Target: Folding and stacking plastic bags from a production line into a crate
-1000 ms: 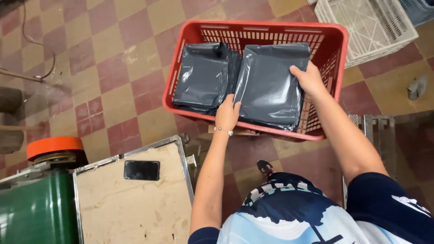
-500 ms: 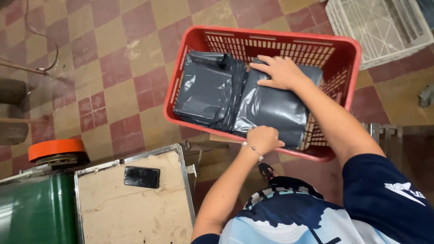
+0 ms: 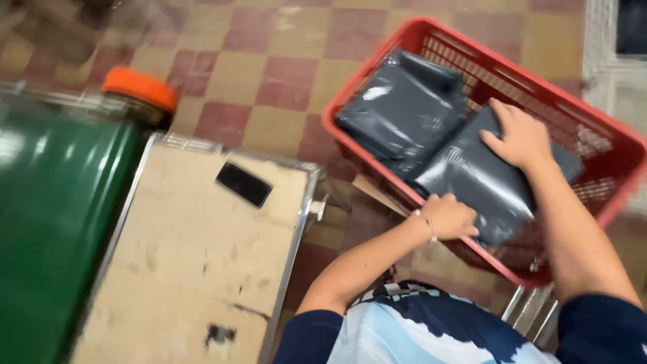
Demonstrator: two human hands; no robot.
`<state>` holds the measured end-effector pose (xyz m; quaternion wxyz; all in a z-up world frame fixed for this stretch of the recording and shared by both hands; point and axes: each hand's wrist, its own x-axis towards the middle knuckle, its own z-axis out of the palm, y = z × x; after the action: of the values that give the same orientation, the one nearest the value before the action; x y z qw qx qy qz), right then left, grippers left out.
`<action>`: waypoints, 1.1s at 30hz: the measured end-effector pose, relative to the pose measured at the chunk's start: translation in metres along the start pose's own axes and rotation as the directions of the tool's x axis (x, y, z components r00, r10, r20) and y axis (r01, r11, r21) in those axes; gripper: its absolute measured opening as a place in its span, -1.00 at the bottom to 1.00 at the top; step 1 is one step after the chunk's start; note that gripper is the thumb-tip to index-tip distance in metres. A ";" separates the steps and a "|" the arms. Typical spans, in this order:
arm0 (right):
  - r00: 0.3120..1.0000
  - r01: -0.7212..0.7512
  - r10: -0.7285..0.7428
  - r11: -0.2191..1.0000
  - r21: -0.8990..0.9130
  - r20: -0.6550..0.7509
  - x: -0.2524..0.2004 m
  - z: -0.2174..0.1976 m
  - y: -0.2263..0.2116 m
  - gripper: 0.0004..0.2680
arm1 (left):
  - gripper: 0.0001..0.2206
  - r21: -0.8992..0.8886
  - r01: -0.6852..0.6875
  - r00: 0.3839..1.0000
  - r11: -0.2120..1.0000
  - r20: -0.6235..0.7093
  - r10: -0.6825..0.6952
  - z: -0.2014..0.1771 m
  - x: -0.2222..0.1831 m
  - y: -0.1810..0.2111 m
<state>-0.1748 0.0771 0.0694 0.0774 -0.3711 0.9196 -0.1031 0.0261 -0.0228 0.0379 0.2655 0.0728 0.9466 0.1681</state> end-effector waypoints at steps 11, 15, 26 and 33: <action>0.799 0.534 -0.360 0.792 0.296 -0.481 -0.016 0.063 -0.064 -0.86 | -0.85 -0.598 -0.122 0.638 0.792 -0.658 -0.399 0.171 -0.235 -0.104; 0.679 0.612 -0.533 0.791 -0.011 -0.505 -0.058 0.043 -0.246 -0.89 | -0.75 -0.877 0.128 0.547 0.463 -0.327 -0.771 0.214 -0.354 -0.094; 0.453 0.810 -0.887 0.367 0.458 -0.089 -0.145 0.269 -0.550 -0.75 | -0.88 -0.865 0.115 0.058 0.488 -0.485 -0.873 0.335 -0.479 -0.082; 0.507 0.861 -0.841 0.488 0.140 -0.189 -0.170 0.351 -0.627 -0.57 | -0.86 -0.935 0.144 -0.064 0.324 -0.335 -0.940 0.406 -0.577 -0.060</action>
<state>0.4418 -0.2915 -0.1040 0.0123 -0.7607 0.6012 -0.2444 0.7270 -0.0964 -0.0333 -0.2750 -0.5834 0.6791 0.3505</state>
